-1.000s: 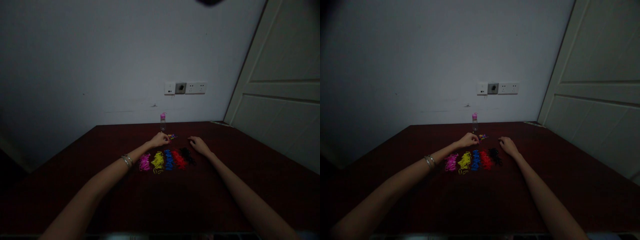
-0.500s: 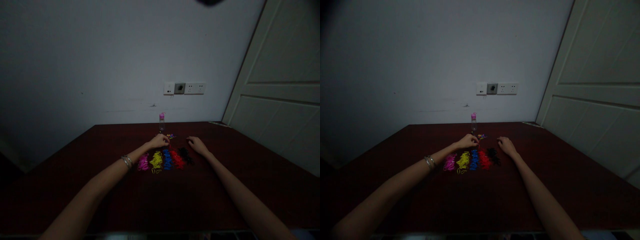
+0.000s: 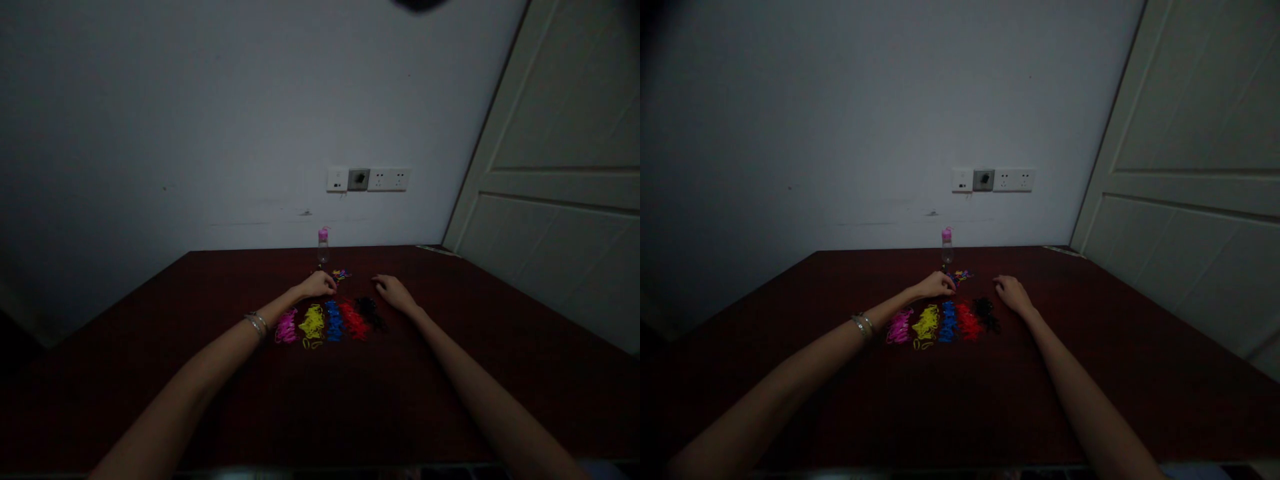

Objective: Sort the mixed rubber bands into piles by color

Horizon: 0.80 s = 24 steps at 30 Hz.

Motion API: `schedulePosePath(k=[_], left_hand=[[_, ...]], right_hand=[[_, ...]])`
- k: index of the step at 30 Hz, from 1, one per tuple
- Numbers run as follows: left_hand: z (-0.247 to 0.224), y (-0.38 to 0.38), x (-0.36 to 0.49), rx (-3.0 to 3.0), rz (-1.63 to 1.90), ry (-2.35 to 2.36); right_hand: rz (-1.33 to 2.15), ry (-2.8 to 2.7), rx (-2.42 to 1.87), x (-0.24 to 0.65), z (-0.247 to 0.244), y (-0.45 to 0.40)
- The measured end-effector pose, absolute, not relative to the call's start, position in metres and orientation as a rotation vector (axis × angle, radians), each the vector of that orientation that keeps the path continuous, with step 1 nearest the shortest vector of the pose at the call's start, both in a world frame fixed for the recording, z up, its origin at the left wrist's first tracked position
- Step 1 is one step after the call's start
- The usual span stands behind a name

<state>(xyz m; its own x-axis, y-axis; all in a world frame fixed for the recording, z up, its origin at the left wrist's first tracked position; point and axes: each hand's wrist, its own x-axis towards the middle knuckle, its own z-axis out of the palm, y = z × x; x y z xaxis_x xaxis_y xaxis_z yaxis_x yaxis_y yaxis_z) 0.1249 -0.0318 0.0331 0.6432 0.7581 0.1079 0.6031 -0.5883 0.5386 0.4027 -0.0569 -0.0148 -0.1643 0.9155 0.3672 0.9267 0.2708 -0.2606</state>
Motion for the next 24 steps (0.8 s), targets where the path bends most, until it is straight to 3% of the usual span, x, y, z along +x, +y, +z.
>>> schedulePosePath(k=[24], left_hand=[[0.046, -0.052, 0.149, 2.449, 0.335, 1.044]], right_hand=[[-0.015, -2.09, -1.668, 0.402, -0.017, -0.056]])
